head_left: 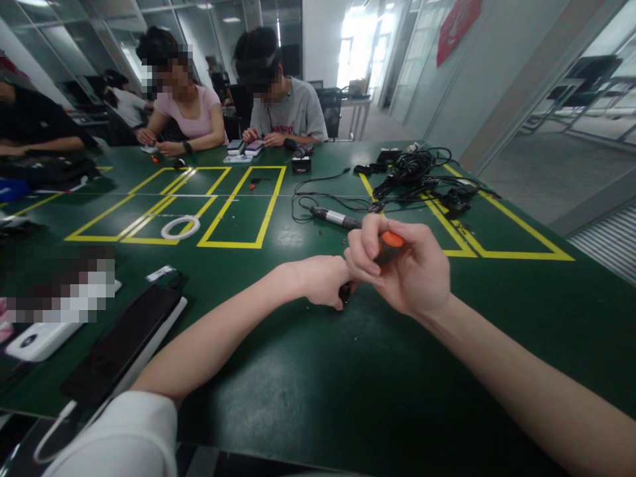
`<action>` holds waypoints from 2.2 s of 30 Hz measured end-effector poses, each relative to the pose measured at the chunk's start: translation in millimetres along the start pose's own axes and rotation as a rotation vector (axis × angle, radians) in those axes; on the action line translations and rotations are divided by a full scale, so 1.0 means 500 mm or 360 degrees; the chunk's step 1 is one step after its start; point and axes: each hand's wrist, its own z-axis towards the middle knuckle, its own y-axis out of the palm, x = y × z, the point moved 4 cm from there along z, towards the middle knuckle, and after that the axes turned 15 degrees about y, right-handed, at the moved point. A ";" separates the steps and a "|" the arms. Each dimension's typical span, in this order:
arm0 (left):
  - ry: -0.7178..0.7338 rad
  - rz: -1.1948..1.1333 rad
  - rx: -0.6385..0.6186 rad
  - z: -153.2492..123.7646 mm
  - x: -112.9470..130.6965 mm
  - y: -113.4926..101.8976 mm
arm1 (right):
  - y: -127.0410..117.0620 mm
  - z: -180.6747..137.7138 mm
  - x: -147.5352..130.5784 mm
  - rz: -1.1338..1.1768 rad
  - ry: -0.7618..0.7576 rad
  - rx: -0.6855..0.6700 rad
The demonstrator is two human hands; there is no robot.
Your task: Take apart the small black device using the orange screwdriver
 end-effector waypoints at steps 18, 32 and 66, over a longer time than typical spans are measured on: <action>0.0047 -0.0231 0.0040 -0.001 -0.018 0.002 | -0.001 -0.002 -0.004 0.0001 0.0010 -0.0004; 0.0154 -0.0658 0.0036 0.007 -0.045 0.016 | 0.003 -0.003 -0.006 -0.0027 0.0048 -0.0062; 0.0079 -0.0619 -0.0002 0.008 -0.042 0.013 | 0.000 -0.002 -0.002 -0.0114 -0.0012 0.0037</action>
